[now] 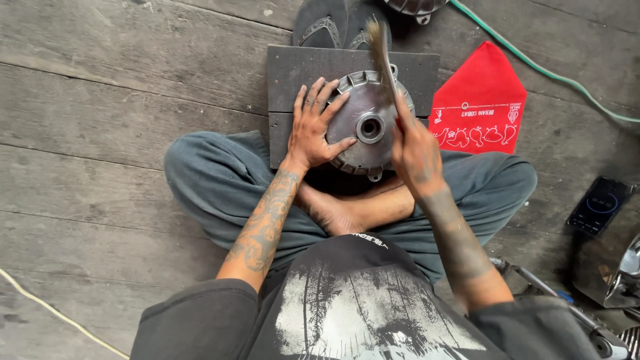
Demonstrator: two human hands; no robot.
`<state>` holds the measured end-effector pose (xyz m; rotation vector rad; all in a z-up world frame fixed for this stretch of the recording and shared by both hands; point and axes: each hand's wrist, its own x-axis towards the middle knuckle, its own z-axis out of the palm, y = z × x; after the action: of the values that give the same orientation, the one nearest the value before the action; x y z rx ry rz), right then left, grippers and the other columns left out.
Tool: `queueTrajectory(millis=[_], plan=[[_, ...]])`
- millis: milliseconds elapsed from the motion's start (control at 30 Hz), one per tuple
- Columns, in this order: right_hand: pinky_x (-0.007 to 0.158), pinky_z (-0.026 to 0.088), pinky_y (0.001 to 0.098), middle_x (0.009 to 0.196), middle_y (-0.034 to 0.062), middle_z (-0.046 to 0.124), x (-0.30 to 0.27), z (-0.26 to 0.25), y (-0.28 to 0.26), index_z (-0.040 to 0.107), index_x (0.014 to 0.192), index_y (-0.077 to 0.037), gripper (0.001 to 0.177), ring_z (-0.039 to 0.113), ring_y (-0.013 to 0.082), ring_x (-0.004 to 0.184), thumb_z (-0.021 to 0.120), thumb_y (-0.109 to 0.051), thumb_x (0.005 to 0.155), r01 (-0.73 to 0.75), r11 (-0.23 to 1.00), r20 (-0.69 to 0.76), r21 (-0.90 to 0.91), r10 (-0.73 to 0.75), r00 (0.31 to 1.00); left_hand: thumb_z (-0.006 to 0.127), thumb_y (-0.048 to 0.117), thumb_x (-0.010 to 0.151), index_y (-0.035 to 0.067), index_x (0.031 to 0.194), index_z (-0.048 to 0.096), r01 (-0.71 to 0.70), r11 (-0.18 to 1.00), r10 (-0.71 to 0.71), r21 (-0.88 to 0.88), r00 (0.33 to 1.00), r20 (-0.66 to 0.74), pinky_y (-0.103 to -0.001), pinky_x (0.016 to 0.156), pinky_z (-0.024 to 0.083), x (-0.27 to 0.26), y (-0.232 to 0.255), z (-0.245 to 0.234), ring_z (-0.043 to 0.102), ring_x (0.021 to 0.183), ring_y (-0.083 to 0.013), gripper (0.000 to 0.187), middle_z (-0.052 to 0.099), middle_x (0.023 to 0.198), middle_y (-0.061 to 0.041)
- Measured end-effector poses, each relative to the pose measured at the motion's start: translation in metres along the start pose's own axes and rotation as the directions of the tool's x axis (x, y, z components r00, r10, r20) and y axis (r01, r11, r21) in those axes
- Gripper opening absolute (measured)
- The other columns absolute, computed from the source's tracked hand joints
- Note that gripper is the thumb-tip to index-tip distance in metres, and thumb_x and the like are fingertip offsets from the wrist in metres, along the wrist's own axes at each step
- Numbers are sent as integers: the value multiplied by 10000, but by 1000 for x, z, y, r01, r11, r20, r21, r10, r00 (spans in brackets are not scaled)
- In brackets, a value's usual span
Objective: The person sits cross-legged on the floor and uses a wire brush to scrub a metal engine casing placed on a wooden block. They repeatedly brush the surface and edges of the casing to remove dirt or oxidation.
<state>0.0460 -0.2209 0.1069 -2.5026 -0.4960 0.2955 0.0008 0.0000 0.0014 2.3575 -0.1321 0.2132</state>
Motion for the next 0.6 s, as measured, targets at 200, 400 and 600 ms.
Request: queueTrajectory(millis=[200,400,600], plan=[[773,528,628,1061,285,697,4,-3,-15,398,1596,-132,584,655,526,958,529,-85,1029,22,1000,16,-3,-22,1000,664,774,770,295,1515,483,16,1000,-16,13,1000,-1,-565,1279,136,-2,-1,2,317,1526,-305,905,426,1590,-43],[863,498,497,1206,236,704,-90,-14,3,368,1607,-159,595,671,452,1034,552,-157,1041,-249,967,109,59,242,964,519,754,921,255,1557,415,-12,1000,13,-12,996,84,-610,1311,145,0,3,-10,291,1572,-315,815,358,1649,-68],[708,454,554,1248,263,683,7,-8,-10,300,1616,-212,569,612,537,939,472,-161,1076,-88,995,108,51,82,991,510,758,916,239,1552,424,-12,1000,12,-1,996,84,-598,1305,142,-1,5,-10,296,1566,-340,825,370,1643,-83]])
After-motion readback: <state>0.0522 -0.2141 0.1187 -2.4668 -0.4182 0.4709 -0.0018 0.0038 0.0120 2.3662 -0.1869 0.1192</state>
